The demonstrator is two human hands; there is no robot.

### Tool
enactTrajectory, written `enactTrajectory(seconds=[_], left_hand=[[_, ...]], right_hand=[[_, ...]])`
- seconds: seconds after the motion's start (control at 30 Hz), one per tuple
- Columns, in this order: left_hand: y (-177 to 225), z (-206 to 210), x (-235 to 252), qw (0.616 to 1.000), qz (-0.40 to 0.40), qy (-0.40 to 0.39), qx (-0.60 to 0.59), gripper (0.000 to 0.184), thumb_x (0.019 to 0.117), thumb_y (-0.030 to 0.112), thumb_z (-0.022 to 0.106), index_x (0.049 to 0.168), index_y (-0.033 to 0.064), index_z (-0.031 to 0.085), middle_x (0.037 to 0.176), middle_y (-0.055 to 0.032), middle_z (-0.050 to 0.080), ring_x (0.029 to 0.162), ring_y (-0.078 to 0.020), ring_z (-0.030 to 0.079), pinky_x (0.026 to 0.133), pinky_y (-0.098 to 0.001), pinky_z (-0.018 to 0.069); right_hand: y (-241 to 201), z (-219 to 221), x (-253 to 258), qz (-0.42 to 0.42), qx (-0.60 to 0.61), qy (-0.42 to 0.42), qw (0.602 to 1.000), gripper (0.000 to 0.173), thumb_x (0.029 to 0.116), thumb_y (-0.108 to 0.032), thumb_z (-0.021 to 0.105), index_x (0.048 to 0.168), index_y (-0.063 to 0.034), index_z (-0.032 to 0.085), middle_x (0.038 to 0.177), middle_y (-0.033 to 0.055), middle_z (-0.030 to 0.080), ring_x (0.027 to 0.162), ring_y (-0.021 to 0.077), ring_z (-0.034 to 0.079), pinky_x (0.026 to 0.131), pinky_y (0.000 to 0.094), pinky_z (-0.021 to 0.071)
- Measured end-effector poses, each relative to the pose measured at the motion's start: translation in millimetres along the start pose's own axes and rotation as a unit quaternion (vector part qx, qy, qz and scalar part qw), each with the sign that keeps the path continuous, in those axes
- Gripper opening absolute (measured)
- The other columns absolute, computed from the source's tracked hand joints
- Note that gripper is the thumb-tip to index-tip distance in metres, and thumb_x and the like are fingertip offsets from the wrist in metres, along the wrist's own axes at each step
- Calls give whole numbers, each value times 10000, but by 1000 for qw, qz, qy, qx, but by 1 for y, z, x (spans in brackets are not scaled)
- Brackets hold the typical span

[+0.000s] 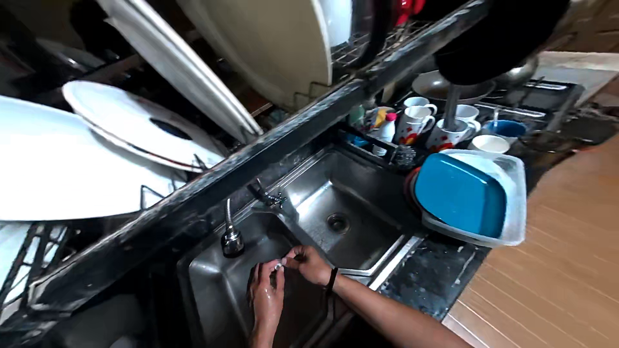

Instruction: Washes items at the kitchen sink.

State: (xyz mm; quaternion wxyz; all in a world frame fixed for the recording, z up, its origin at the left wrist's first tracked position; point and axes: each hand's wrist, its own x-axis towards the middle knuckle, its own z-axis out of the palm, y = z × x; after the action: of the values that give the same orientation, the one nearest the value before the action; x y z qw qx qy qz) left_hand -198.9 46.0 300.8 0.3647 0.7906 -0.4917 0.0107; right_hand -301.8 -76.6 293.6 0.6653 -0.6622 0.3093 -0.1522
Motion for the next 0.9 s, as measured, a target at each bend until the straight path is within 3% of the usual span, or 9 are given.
enactTrajectory(seconds=[0.1,0.17,0.3,0.4,0.47,0.53,0.63,0.77,0.9], left_hand=[[17,11,3,1000,21,2,17,208,880,69,725,1050,-49,735,975,-207,725,921,-355,714,862,-513,575],[35,19,6,1000,11,-28,9,220,905,72,720,1080,-61,730,1022,-228,721,959,-367,712,896,-513,570],[60,18,11,992,-92,-82,-16,265,999,144,620,1175,-32,712,1175,-224,707,1118,-339,689,1019,-472,531],[61,2,13,958,-220,-140,-116,354,1048,226,570,1270,-41,637,1237,-221,681,1189,-315,654,1066,-459,496],[54,-5,3,938,-257,-126,-196,377,1050,221,583,1246,-99,615,1219,-278,662,1175,-365,648,1050,-498,495],[42,-9,-11,934,-261,-112,-216,395,1048,239,588,1216,-117,615,1191,-296,660,1163,-392,642,1037,-536,489],[26,-20,-34,940,-259,-100,-198,398,1042,268,593,1176,-104,637,1160,-281,670,1149,-390,644,1023,-548,488],[2,-35,-58,944,-256,-70,-196,395,1031,267,610,1176,-99,640,1158,-277,670,1146,-384,644,1036,-536,484],[-14,-50,-70,934,-272,-55,-225,402,1022,275,629,1204,-84,628,1112,-259,691,1075,-366,678,995,-532,517]], right_hand=[[2,-16,-10,1,11,30,999,198,985,-160,672,1030,31,697,906,83,669,805,106,597,785,308,500],[7,-31,-23,-12,3,68,998,197,979,-150,675,1024,39,702,938,104,682,846,125,620,818,318,514],[23,-43,-49,-71,-32,163,984,138,961,-67,659,988,58,709,941,114,714,856,119,665,824,313,554],[32,-41,-56,-108,-66,136,983,262,980,-70,624,1158,121,642,1154,220,683,1036,176,667,915,332,549],[39,-33,-58,-128,-86,61,986,430,987,-82,606,1317,179,518,1319,309,588,1194,225,614,1026,333,498],[39,-17,-57,-131,-110,3,985,500,1000,-101,595,1373,203,458,1358,341,545,1226,212,580,1057,302,460],[33,12,-60,-121,-131,-29,984,381,1003,-95,599,1261,181,551,1199,236,628,1069,64,599,970,216,483],[32,40,-56,-103,-97,-66,988,282,1000,-60,589,1176,159,602,1082,136,663,970,-15,605,910,173,502],[40,58,-51,-53,6,-92,994,273,1038,-71,497,1233,97,587,1020,22,688,892,18,677,828,231,591]])
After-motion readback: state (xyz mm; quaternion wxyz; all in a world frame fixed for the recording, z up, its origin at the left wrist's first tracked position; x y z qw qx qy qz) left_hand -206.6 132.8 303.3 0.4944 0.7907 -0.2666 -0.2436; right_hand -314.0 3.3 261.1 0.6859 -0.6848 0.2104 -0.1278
